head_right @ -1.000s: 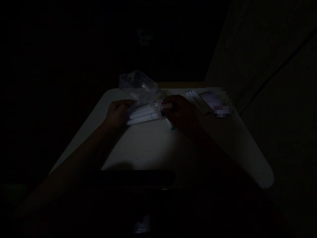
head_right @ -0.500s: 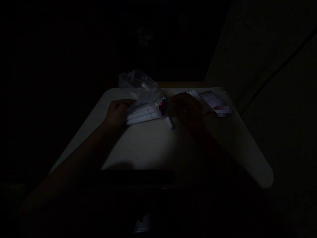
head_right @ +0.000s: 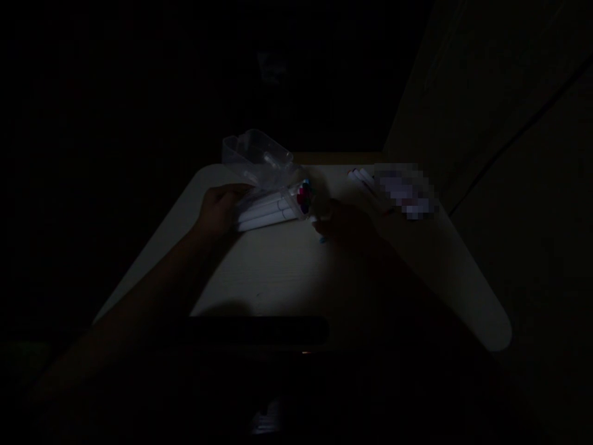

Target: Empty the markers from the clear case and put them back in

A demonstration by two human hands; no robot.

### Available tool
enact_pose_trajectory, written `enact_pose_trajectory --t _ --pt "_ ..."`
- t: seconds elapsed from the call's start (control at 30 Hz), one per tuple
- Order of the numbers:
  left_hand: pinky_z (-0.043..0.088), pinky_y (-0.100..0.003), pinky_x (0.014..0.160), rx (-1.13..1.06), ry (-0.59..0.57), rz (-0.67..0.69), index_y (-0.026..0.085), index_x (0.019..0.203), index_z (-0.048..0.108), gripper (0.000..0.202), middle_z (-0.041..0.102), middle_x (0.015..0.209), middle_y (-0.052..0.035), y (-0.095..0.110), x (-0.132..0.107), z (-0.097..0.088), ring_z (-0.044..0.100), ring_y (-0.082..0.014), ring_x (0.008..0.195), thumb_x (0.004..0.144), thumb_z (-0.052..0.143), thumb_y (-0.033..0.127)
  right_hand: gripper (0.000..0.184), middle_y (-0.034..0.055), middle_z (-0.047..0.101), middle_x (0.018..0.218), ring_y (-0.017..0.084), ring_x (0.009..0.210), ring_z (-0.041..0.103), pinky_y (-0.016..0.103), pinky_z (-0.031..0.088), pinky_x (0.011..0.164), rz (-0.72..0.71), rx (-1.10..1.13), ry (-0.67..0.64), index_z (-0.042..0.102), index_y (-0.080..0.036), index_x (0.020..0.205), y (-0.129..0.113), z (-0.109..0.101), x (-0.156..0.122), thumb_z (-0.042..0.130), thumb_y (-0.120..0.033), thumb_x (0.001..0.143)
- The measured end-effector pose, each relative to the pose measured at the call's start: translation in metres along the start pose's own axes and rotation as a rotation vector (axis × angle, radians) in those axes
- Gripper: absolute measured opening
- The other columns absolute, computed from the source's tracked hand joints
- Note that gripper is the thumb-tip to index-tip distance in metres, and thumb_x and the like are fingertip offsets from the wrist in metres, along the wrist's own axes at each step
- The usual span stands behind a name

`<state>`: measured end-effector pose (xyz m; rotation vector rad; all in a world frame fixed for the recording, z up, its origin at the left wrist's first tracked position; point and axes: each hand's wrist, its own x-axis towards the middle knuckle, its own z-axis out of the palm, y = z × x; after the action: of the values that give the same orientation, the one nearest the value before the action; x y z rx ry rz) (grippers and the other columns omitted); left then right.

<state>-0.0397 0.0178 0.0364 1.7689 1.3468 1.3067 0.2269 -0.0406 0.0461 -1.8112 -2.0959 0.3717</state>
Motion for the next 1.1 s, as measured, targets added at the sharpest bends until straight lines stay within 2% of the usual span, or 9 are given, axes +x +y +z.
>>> enact_pose_trajectory --t 0.1,0.17,0.3,0.47,0.6,0.7,0.87,0.97,1.1 --pt "0.053 -0.034 0.085 -0.007 0.016 0.001 0.017 0.076 0.072 0.035 0.075 0.085 -0.0067 -0.002 0.001 0.0 0.067 -0.0234 0.088 0.067 0.045 0.037 0.065 0.0086 0.074 0.096 0.025 0.079 0.069 0.031 0.05 0.063 -0.034 -0.031 -0.075 0.058 -0.021 0.129 0.001 0.0 -0.001 0.074 -0.049 0.072" --pt "0.053 -0.033 0.084 -0.012 0.025 0.002 0.017 0.076 0.073 0.035 0.075 0.083 -0.0061 -0.004 0.002 0.0 0.067 -0.023 0.087 0.066 0.045 0.037 0.069 0.0085 0.074 0.094 0.025 0.077 0.069 0.031 0.049 0.063 -0.07 -0.058 -0.1 0.056 -0.021 0.131 0.002 0.0 -0.001 0.076 -0.048 0.07" --pt "0.053 -0.032 0.083 -0.016 0.025 0.002 0.017 0.076 0.073 0.035 0.075 0.082 -0.0051 -0.006 0.002 0.001 0.067 -0.0222 0.086 0.068 0.046 0.037 0.064 0.009 0.074 0.098 0.024 0.083 0.069 0.032 0.051 0.067 -0.062 -0.095 -0.117 0.056 -0.021 0.133 0.006 -0.001 0.001 0.072 -0.04 0.074" --pt "0.053 -0.031 0.084 0.016 0.039 0.005 0.017 0.073 0.071 0.034 0.075 0.083 -0.0058 -0.004 0.002 0.0 0.067 -0.022 0.089 0.068 0.044 0.036 0.055 0.0131 0.07 0.118 0.028 0.103 0.067 0.038 0.053 0.084 -0.038 -0.142 -0.098 0.059 -0.017 0.131 0.007 -0.001 -0.001 0.065 -0.03 0.078" --pt "0.053 -0.032 0.085 0.021 0.039 -0.005 0.017 0.076 0.071 0.034 0.074 0.086 -0.0066 -0.005 0.002 0.0 0.066 -0.0226 0.091 0.069 0.043 0.035 0.041 0.0121 0.072 0.113 0.028 0.101 0.068 0.039 0.053 0.085 -0.016 -0.178 -0.036 0.066 -0.018 0.119 0.008 -0.002 -0.003 0.061 -0.026 0.079" --pt "0.054 -0.033 0.084 0.022 0.025 0.007 0.016 0.077 0.071 0.035 0.074 0.085 -0.0063 -0.006 0.002 0.0 0.065 -0.0227 0.091 0.069 0.043 0.035 0.03 0.0093 0.073 0.106 0.026 0.096 0.068 0.037 0.052 0.081 -0.008 -0.13 0.038 0.07 -0.02 0.107 0.014 -0.004 0.002 0.061 -0.023 0.078" --pt "0.054 -0.032 0.082 0.025 0.017 0.01 0.016 0.075 0.07 0.034 0.073 0.084 -0.0067 -0.004 0.002 0.0 0.065 -0.0227 0.09 0.068 0.042 0.035 0.022 0.0117 0.074 0.098 0.025 0.089 0.068 0.038 0.051 0.078 0.007 0.069 0.16 0.072 -0.019 0.096 0.031 -0.009 0.017 0.067 -0.024 0.076" --pt "0.054 -0.032 0.083 0.012 0.01 0.019 0.017 0.073 0.07 0.033 0.073 0.083 -0.0059 -0.004 0.002 0.0 0.066 -0.0223 0.089 0.067 0.042 0.034 0.019 0.0101 0.074 0.098 0.021 0.085 0.066 0.034 0.051 0.079 -0.052 0.189 0.388 0.071 -0.02 0.094 0.033 -0.014 0.018 0.068 -0.024 0.076" --pt "0.054 -0.031 0.083 0.003 0.021 0.015 0.018 0.072 0.07 0.032 0.074 0.083 -0.0056 -0.003 0.002 0.0 0.066 -0.0219 0.088 0.066 0.044 0.035 0.017 0.0072 0.073 0.102 0.017 0.088 0.066 0.032 0.052 0.082 -0.123 0.314 0.673 0.068 -0.021 0.095 0.023 -0.02 0.011 0.066 -0.025 0.079"
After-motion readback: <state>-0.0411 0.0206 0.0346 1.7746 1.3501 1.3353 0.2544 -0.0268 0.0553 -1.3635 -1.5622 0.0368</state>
